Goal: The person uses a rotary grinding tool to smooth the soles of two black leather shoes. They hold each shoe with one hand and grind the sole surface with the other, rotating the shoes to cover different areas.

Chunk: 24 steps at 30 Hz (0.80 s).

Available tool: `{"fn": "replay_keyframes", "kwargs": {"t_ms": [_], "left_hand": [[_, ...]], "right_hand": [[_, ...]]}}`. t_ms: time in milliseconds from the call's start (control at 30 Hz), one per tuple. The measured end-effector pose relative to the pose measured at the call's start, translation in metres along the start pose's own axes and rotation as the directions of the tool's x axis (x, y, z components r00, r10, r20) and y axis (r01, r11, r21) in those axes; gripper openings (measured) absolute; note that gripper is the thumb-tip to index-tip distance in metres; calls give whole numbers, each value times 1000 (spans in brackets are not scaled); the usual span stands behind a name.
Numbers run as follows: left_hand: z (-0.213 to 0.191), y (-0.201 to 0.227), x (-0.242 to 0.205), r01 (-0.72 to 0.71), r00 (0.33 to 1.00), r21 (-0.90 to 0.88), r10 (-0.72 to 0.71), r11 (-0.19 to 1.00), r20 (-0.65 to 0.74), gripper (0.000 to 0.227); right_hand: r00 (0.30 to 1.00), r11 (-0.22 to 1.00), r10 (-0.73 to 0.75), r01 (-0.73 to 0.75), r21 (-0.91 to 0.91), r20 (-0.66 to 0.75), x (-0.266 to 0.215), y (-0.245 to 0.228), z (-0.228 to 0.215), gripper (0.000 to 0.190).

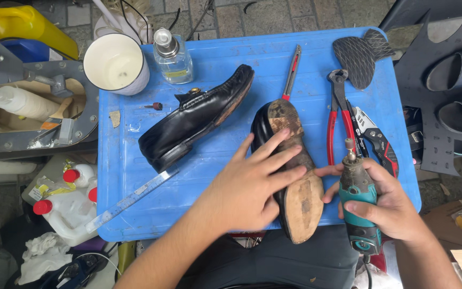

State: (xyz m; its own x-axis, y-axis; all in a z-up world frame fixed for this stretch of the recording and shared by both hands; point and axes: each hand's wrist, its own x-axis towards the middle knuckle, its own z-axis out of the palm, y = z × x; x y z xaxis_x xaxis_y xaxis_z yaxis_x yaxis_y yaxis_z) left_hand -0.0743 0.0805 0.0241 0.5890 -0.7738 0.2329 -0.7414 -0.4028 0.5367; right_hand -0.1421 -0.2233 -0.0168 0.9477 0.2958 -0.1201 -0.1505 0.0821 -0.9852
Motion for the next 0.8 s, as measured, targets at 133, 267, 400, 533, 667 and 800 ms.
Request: {"fn": "replay_keyframes", "kwargs": {"t_ms": [133,267,400,533,667,800], "left_hand": [[19,23,-35,29,995,-143,-42,989,-88,70],[34,34,-61,-102,975,-155,68,983,-211,51],[41,28,-62,83,983,-158,-107,984,-151,87],[36,21,-51,160,973,-232,-193,959,-126,105],[25,9,-47,91,985,-128,-109,988,-137,75],[11,-12,-51,120,981,-260,-154,958,-115,56]], "right_hand": [[999,998,-40,39,43,10,0,5,8,57],[999,996,-42,43,75,-13,2,7,15,59],[998,999,-28,29,33,-50,2,8,25,60],[994,997,-56,51,-52,-90,4,5,34,60],[997,997,-35,30,-68,-66,5,3,35,64],[999,991,-13,8,-134,-34,10,2,41,64]]}}
